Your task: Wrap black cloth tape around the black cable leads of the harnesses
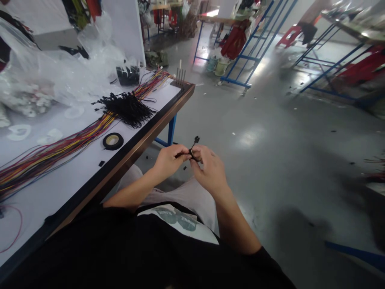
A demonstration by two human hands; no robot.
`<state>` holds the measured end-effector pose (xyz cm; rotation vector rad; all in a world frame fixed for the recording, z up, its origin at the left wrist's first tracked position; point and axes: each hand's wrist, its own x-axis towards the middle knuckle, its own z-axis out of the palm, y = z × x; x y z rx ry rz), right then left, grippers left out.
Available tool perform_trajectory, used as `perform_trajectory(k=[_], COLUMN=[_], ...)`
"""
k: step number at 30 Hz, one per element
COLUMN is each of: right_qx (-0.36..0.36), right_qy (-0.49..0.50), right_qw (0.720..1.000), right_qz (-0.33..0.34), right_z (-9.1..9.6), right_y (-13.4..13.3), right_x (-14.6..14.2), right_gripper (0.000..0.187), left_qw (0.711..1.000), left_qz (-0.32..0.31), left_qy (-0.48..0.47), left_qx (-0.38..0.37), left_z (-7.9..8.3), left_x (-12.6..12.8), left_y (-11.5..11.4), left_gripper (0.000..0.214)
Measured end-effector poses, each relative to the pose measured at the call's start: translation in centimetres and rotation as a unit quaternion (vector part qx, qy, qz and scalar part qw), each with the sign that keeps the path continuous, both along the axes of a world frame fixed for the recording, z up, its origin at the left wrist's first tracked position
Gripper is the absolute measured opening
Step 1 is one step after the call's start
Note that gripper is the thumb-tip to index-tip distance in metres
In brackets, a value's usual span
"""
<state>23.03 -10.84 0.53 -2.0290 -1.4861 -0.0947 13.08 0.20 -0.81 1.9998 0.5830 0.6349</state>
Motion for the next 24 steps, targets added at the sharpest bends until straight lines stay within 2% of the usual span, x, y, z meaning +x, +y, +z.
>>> perform_trajectory(k=[6,9,12,19,24], right_qx=[-0.039,-0.080,-0.145,-0.277,-0.303], right_qy=[0.008,-0.010,-0.036,-0.076,-0.081], right_qw=[0.999,0.995,0.988,0.958,0.948], right_qz=[-0.037,-0.052,-0.037,0.001,0.059], right_z=[0.7,1.3,1.9,2.9,3.5], right_y=[0.4,0.8,1.6,5.6,8.7], right_x=[0.0,0.1,0.5,1.7,3.3], right_gripper=[0.021,0.020,0.020,0.026,0.021], left_qw=[0.997,0.994,0.989,0.988,0.994], left_qz=[0.007,0.009,0.019,0.038,0.061], left_qy=[-0.011,0.009,0.060,0.118,0.075], left_qx=[0.071,0.106,0.130,0.096,0.045], left_z=[-0.4,-0.8,-1.1,-0.8,-0.6], left_x=[0.0,0.2,0.5,1.2,1.2], left_y=[0.1,0.3,0.7,2.6,4.2], left_gripper=[0.012,0.014,0.014,0.011,0.016])
